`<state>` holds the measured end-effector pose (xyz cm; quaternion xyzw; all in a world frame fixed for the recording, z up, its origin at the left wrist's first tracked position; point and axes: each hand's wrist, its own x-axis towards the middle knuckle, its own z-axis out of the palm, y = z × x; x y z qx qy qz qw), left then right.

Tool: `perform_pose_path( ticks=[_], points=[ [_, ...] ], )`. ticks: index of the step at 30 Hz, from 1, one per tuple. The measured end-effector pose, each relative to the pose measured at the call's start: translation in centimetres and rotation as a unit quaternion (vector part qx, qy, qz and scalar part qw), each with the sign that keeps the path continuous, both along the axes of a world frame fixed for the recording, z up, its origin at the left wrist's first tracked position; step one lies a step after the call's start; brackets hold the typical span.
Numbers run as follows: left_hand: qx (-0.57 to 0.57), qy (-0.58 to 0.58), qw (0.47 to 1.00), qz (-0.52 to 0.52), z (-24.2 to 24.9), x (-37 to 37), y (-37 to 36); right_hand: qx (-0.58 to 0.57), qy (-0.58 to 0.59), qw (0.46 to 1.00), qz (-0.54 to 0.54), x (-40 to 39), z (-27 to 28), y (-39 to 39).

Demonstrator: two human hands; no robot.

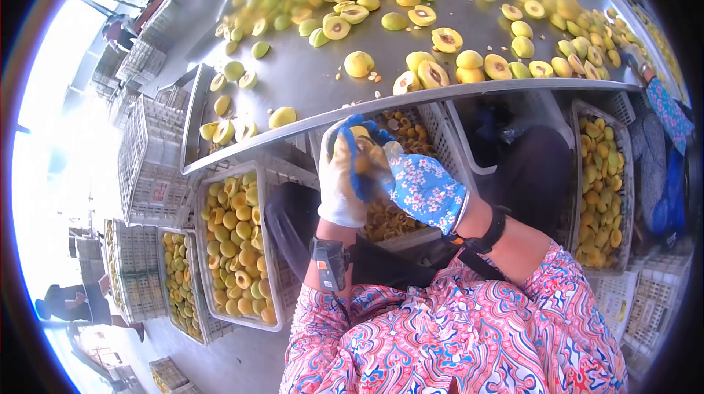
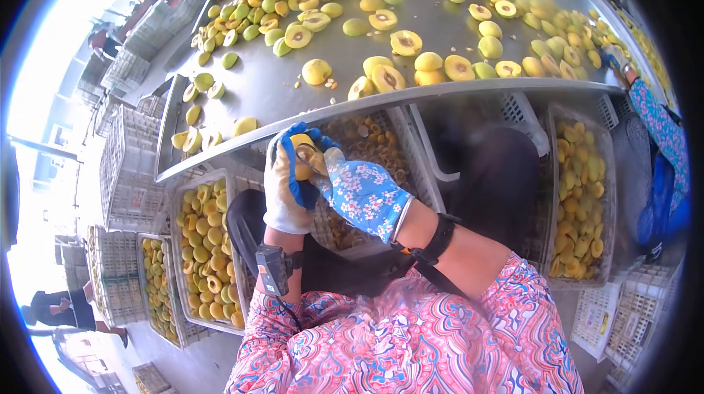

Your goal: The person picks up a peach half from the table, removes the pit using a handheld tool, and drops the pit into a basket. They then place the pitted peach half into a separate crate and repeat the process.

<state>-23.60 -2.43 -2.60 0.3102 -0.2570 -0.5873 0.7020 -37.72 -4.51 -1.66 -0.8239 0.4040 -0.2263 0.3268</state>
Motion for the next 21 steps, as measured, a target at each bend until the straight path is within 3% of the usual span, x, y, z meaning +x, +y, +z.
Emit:
perform_pose_path(
  ticks=[3, 5, 7, 8, 9, 10, 17, 21],
  points=[
    [-0.009, -0.021, 0.999, 0.043, 0.4, -1.2, 0.7, -0.007, -0.145, 0.989, 0.007, 0.4, -1.5, 0.7],
    [0.0, -0.128, 0.988, 0.085, -0.3, -0.7, 0.9, 0.001, -0.103, 0.994, 0.039, 0.0, -1.9, 0.5],
    [-0.007, -0.192, 0.973, 0.128, -1.1, -0.7, 0.9, -0.06, -0.145, 0.984, 0.082, 0.1, -2.8, 0.2],
    [-0.016, -0.166, 0.978, 0.125, -1.4, -0.8, 1.0, 0.203, -0.188, 0.959, 0.064, 0.3, -1.6, 0.7],
    [-0.028, -0.139, 0.983, 0.117, -1.6, -0.8, 1.0, 0.451, -0.207, 0.868, 0.037, 0.1, 0.6, 1.3],
    [-0.038, -0.19, 0.972, 0.132, -2.0, -0.6, 0.8, 0.52, -0.214, 0.827, 0.017, 0.2, 2.8, 2.0],
    [-0.099, -0.125, 0.987, -0.021, -1.4, 1.8, 2.8, 0.708, -0.267, 0.645, 0.107, -0.9, 2.7, 1.9],
    [-0.102, -0.149, 0.979, -0.091, -1.1, 2.8, 3.1, 0.732, -0.3, 0.595, 0.146, -1.6, 0.7, 2.1]
  ],
)
